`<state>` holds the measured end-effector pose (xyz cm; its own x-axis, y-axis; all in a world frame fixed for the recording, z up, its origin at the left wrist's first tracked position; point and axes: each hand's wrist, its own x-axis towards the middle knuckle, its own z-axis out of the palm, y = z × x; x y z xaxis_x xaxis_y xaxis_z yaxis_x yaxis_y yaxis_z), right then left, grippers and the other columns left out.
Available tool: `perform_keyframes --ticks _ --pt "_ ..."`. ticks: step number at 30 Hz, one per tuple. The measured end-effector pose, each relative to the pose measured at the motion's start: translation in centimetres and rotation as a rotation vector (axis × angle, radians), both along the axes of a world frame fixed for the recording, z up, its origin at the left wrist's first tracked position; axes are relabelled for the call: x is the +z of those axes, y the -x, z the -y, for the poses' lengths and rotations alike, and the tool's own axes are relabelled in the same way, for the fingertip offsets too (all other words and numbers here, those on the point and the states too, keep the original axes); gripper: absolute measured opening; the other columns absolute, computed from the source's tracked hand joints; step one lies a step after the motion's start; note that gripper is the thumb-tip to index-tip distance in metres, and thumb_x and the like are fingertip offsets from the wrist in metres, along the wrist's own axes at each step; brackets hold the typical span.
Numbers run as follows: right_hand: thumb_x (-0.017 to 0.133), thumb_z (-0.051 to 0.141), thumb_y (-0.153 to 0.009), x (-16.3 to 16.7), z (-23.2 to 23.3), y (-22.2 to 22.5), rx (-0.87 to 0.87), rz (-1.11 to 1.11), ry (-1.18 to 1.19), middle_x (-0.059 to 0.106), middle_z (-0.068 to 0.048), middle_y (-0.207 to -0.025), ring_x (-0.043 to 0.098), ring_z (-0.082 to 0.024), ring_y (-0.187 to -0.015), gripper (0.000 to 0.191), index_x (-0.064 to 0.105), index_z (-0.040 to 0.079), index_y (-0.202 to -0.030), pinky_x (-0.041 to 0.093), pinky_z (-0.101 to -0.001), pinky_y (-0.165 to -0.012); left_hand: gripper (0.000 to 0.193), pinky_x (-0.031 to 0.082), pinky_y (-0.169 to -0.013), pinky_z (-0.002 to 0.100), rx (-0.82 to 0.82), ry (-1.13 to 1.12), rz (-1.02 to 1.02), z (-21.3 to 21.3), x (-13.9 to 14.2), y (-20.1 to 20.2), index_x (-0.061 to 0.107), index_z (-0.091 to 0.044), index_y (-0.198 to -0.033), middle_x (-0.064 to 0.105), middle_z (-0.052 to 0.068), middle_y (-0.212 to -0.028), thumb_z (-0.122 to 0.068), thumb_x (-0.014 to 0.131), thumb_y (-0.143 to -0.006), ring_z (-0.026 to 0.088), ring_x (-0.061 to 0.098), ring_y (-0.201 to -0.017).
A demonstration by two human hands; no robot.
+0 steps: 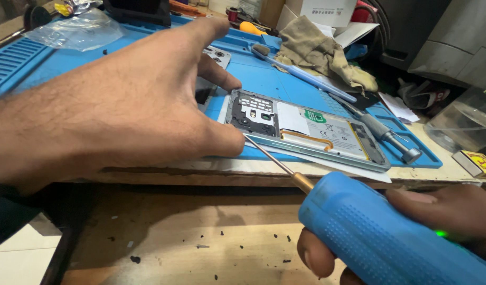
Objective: The person uses a blue electric screwdriver to remove screws from a disassembled smartphone. They first work on the back cover, then on the internal frame, removing multiple screws and placing them aside on the workbench.
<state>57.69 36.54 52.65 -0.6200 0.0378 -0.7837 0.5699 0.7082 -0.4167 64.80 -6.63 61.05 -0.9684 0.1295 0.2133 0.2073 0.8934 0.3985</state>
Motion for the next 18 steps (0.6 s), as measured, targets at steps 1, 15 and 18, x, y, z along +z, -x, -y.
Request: perform_keyframes --ticks 1,15,18 --pt "0.050 0.057 -0.100 -0.5 -1.2 1.0 0.013 0.000 -0.056 0.074 -0.022 -0.114 0.079 -0.030 -0.099 0.068 0.056 0.004 -0.142 0.063 -0.0439 -0.085 0.123 0.058 -0.094 0.055 -0.001 0.006 0.000 0.0 0.0 0.0 0.012 -0.009 -0.164 0.060 0.025 -0.137 -0.029 0.082 -0.065 0.039 0.067 -0.117" --pt "0.047 0.057 -0.100 -2.7 -5.7 3.3 0.085 0.018 -0.176 0.074 -0.022 -0.111 0.079 -0.029 -0.097 0.068 0.054 0.003 -0.141 0.063 -0.0424 -0.083 0.120 0.056 -0.094 0.057 0.015 0.026 0.015 0.1 -0.2 0.2 0.012 -0.011 -0.166 0.059 0.023 -0.141 -0.024 0.079 -0.067 0.040 0.064 -0.121" --pt "0.046 0.057 -0.100 -2.6 -5.8 3.3 0.084 0.020 -0.186 0.074 -0.022 -0.111 0.079 -0.029 -0.096 0.069 0.053 0.003 -0.141 0.063 -0.0421 -0.083 0.120 0.056 -0.096 0.056 0.008 0.021 0.012 0.0 -0.1 0.2 0.012 -0.011 -0.166 0.059 0.023 -0.141 -0.024 0.079 -0.067 0.039 0.064 -0.122"
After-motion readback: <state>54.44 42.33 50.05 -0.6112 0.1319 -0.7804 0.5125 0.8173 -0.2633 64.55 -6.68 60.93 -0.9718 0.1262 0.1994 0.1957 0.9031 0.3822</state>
